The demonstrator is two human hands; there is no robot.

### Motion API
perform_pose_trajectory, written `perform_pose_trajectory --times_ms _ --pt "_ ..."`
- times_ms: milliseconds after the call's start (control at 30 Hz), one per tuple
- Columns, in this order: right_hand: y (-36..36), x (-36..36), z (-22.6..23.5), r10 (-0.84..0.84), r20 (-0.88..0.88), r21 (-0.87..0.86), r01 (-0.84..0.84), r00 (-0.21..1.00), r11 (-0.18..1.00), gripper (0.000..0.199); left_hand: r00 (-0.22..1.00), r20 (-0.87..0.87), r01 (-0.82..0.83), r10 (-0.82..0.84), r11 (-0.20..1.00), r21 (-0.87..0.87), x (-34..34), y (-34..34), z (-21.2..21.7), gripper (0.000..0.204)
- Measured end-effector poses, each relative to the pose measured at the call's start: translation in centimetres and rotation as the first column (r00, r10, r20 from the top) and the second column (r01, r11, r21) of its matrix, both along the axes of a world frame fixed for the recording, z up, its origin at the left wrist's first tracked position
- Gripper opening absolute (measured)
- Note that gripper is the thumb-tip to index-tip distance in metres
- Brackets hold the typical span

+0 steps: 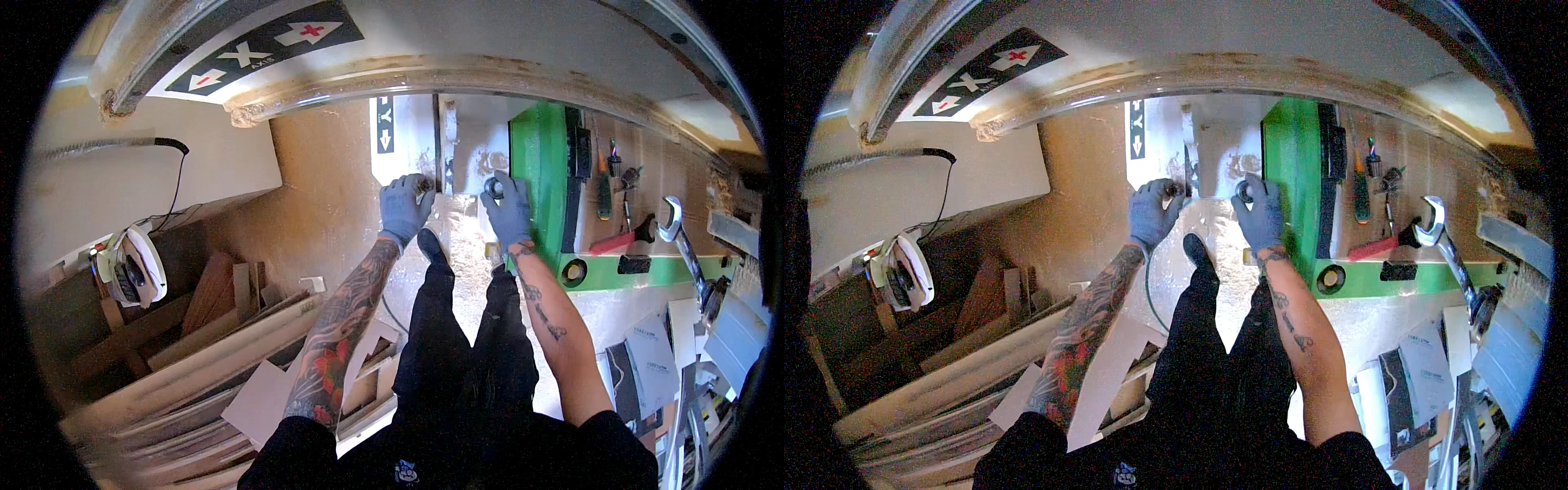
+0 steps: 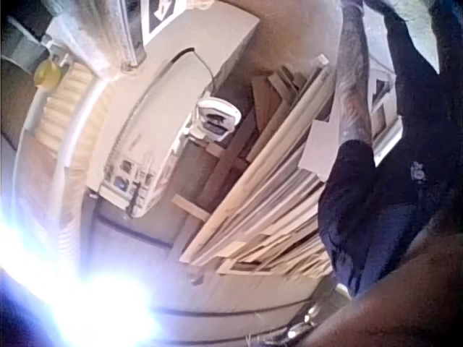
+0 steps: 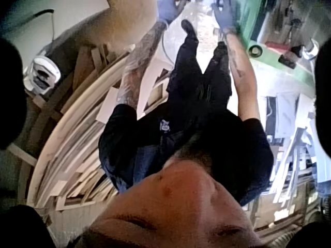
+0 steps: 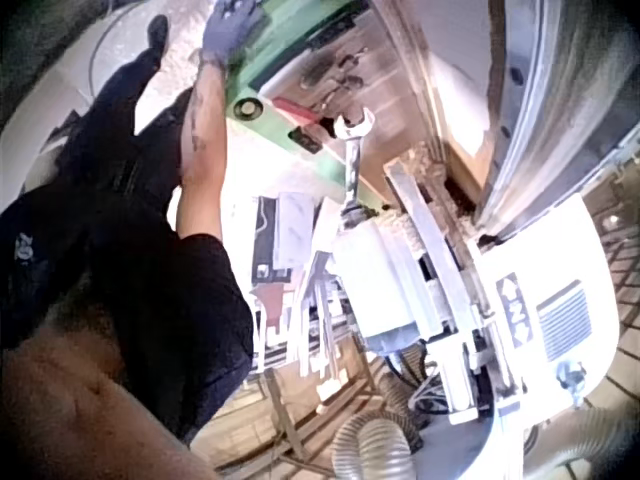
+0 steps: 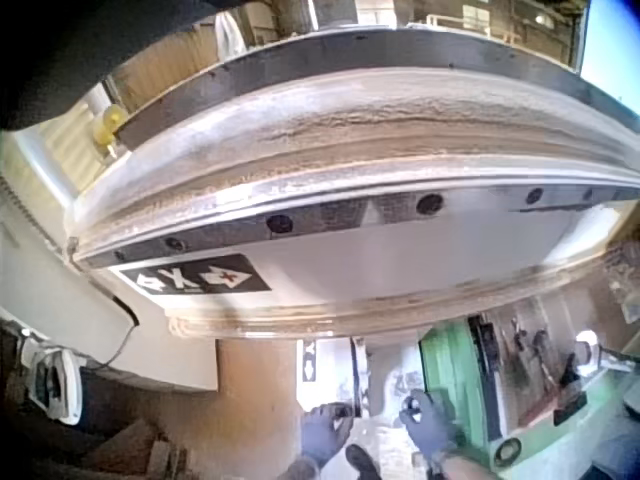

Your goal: The person puts on gloves and interacts with a CNC machine's control panel. They then use a screwdriver to loosen a component on the machine's spindle and a wrench to tighten a nut on the machine's frame. The person also adjusts the camera mounted on their head during the process.

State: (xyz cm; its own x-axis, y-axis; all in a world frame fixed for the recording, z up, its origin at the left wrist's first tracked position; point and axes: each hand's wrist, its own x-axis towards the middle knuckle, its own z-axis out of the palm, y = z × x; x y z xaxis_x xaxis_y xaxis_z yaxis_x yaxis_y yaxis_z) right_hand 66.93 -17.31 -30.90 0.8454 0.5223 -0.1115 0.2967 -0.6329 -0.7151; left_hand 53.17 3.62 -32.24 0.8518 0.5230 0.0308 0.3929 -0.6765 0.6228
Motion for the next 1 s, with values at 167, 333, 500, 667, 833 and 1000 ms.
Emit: perform_pose_trajectory --times_ms 167,333,500,667,833,1000 --pt "1.5 -0.8 1.4 0.092 0.142 0.136 -0.112 0.986 0.984 0.050 0.993 0.115 -0.028 0.027 1.000 0.008 -1.0 -1.0 0.4 0.023" --pt "3.1 -1.0 -0.5 0.247 0.064 -0.107 -0.240 0.967 0.965 0.051 0.996 0.094 -0.015 0.014 1.000 0.009 -1.5 -1.0 0.6 0.024" --pt "3.7 -1.1 -0.2 0.249 0.143 -0.071 -0.241 0.958 0.968 0.053 0.999 0.045 -0.019 0.019 1.000 0.002 -1.5 -0.4 0.9 0.024" --pt "3.9 -1.1 0.0 0.248 0.126 -0.047 -0.244 0.961 0.969 0.053 0.999 0.030 -0.041 0.043 0.996 -0.080 -1.6 0.1 0.2 0.026" --pt "3.8 -0.9 -0.2 0.295 0.104 -0.116 -0.283 0.950 0.952 0.053 0.998 0.065 -0.020 0.022 1.000 -0.021 -1.2 -0.3 0.4 0.026" --pt "3.9 -0.9 0.4 0.288 0.047 -0.072 -0.284 0.956 0.956 0.052 0.998 -0.057 -0.032 0.027 0.995 -0.091 -1.4 -0.2 -0.1 0.025"
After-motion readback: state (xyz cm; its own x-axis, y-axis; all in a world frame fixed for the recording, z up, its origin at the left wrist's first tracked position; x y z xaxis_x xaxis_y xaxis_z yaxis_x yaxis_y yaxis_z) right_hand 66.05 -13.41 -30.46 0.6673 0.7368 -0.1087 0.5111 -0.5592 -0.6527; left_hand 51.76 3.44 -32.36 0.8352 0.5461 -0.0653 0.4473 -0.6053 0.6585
